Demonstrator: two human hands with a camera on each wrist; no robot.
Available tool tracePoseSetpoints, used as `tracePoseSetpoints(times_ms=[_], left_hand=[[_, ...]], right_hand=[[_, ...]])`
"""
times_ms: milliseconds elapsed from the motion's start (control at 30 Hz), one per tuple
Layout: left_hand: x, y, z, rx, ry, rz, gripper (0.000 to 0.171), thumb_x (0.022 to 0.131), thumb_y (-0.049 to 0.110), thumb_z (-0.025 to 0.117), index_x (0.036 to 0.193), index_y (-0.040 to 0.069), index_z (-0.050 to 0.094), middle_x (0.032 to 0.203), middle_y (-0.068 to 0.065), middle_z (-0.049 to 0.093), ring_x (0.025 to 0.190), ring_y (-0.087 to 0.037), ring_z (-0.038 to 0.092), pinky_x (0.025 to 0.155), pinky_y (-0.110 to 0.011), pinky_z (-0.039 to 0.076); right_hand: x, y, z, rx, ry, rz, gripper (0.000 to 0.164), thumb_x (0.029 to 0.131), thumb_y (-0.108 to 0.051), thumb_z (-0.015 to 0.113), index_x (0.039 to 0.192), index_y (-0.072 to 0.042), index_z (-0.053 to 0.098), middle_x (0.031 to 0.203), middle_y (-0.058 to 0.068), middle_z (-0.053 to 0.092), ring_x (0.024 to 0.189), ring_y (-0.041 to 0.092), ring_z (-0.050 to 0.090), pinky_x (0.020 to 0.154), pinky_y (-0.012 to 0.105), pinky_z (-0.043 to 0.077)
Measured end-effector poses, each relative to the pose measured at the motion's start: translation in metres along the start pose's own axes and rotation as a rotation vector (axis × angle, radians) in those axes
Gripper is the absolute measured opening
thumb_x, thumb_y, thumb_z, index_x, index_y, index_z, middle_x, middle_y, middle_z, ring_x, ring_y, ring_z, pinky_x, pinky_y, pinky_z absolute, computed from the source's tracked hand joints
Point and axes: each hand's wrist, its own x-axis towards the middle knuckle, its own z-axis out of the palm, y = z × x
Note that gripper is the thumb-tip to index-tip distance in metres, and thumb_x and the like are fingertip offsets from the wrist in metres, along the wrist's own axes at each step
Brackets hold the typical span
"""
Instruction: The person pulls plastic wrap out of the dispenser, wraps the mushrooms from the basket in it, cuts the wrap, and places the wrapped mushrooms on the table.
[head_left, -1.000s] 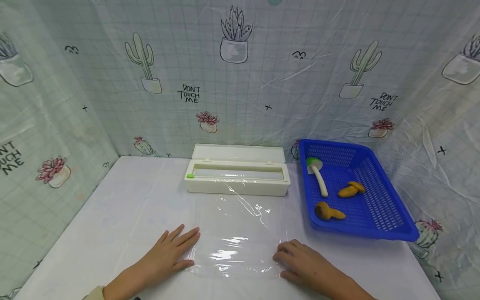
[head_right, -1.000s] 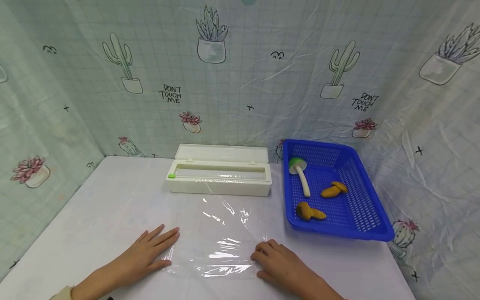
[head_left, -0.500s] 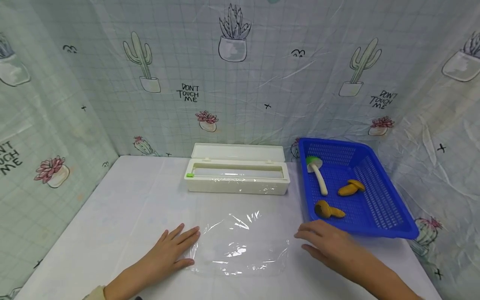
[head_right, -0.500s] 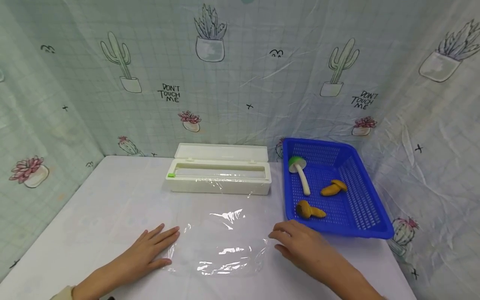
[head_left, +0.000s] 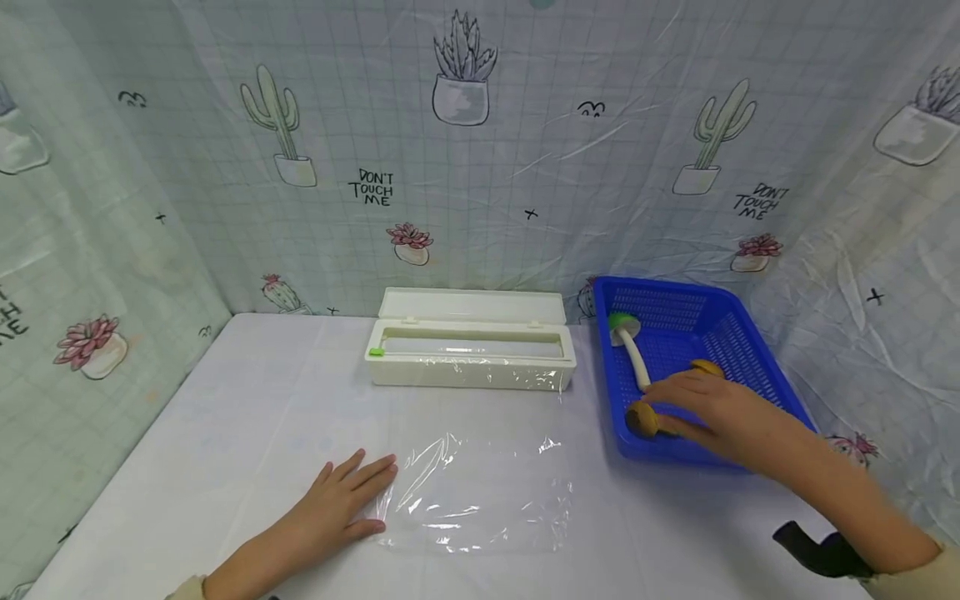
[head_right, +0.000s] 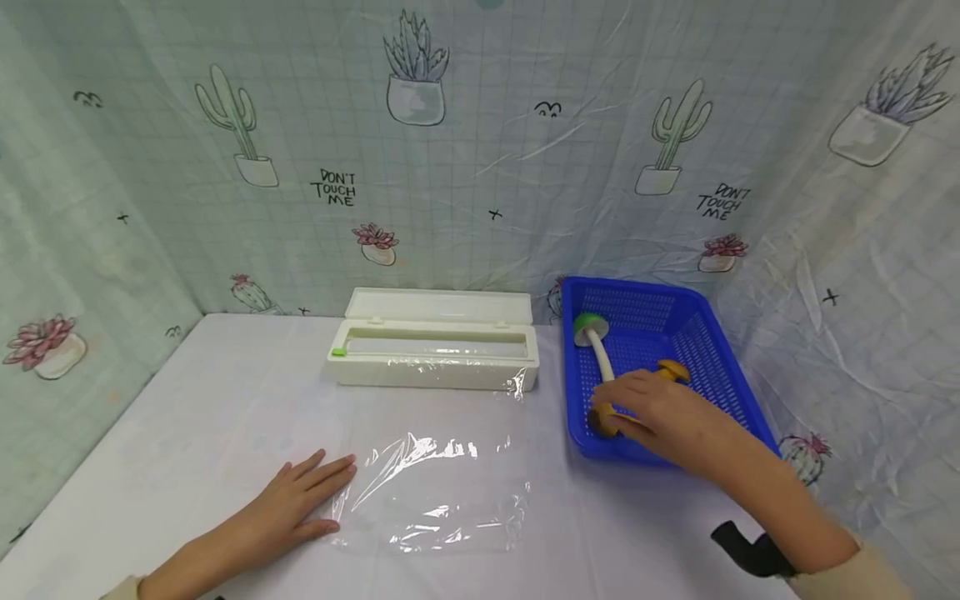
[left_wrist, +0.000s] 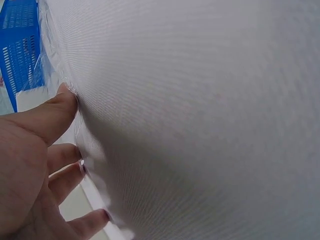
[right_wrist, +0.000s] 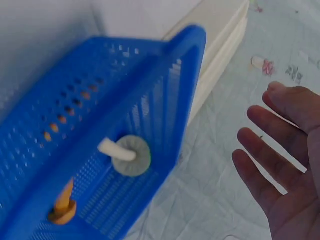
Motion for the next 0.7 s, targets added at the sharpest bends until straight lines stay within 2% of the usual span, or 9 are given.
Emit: tracePoseSetpoints(times_ms=[67, 100, 133, 267, 433, 567, 700], left_hand=[[0.000, -0.001, 0.001, 0.000, 0.000, 0.003, 0.072, 0.092, 0.052, 0.067, 0.150, 0.012, 0.051, 0.156, -0.003, 0.047, 0.139, -0.049, 0.041, 0.100, -0.079, 0.033], [0.000, -0.002, 0.001, 0.000, 0.004, 0.006, 0.072, 0.092, 0.052, 0.067, 0.149, 0.012, 0.052, 0.156, -0.003, 0.047, 0.139, -0.049, 0.042, 0.099, -0.079, 0.034], [0.000, -0.002, 0.002, 0.000, 0.007, 0.008, 0.072, 0.092, 0.052, 0.068, 0.149, 0.012, 0.052, 0.156, -0.003, 0.047, 0.139, -0.049, 0.042, 0.099, -0.079, 0.034], [-0.001, -0.003, 0.003, -0.003, 0.018, 0.010, 0.071, 0.092, 0.052, 0.067, 0.149, 0.012, 0.052, 0.155, -0.002, 0.047, 0.139, -0.048, 0.041, 0.100, -0.079, 0.033], [-0.001, -0.003, 0.001, -0.007, 0.014, 0.006, 0.071, 0.092, 0.051, 0.068, 0.150, 0.012, 0.051, 0.155, -0.002, 0.047, 0.140, -0.048, 0.041, 0.101, -0.079, 0.033], [0.000, -0.003, 0.000, -0.012, 0.014, 0.006, 0.071, 0.092, 0.050, 0.068, 0.149, 0.012, 0.052, 0.155, -0.002, 0.048, 0.139, -0.049, 0.041, 0.101, -0.079, 0.032], [0.001, -0.003, 0.002, -0.022, 0.005, 0.003, 0.072, 0.092, 0.050, 0.068, 0.150, 0.012, 0.051, 0.156, -0.003, 0.047, 0.140, -0.049, 0.041, 0.100, -0.079, 0.032]], right_hand=[[0.004, 0.007, -0.005, 0.008, -0.059, 0.043, 0.033, 0.089, -0.018, 0.080, 0.121, -0.019, 0.072, 0.116, -0.005, 0.072, 0.104, 0.018, 0.069, 0.082, 0.035, 0.060], [0.006, 0.012, -0.007, 0.015, -0.084, 0.066, 0.039, 0.084, -0.011, 0.083, 0.121, -0.019, 0.072, 0.116, -0.004, 0.072, 0.103, 0.018, 0.069, 0.080, 0.036, 0.060], [0.008, 0.016, -0.009, 0.028, -0.110, 0.083, 0.040, 0.083, -0.009, 0.083, 0.121, -0.018, 0.072, 0.117, -0.004, 0.072, 0.102, 0.018, 0.070, 0.079, 0.035, 0.061], [0.016, 0.039, -0.009, 0.076, -0.177, 0.093, 0.035, 0.087, -0.011, 0.081, 0.120, -0.015, 0.073, 0.114, -0.001, 0.073, 0.095, 0.016, 0.072, 0.074, 0.029, 0.061], [0.026, 0.066, 0.001, 0.177, -0.324, 0.088, 0.033, 0.092, -0.019, 0.077, 0.123, -0.012, 0.072, 0.115, 0.001, 0.074, 0.098, 0.017, 0.072, 0.078, 0.030, 0.060], [0.029, 0.089, 0.016, 0.284, -0.458, 0.109, 0.034, 0.091, -0.022, 0.078, 0.122, -0.009, 0.072, 0.114, 0.001, 0.074, 0.099, 0.019, 0.071, 0.080, 0.031, 0.060], [0.028, 0.110, 0.039, 0.412, -0.603, 0.138, 0.037, 0.091, -0.021, 0.078, 0.122, -0.002, 0.070, 0.114, 0.009, 0.073, 0.100, 0.027, 0.070, 0.082, 0.038, 0.060]])
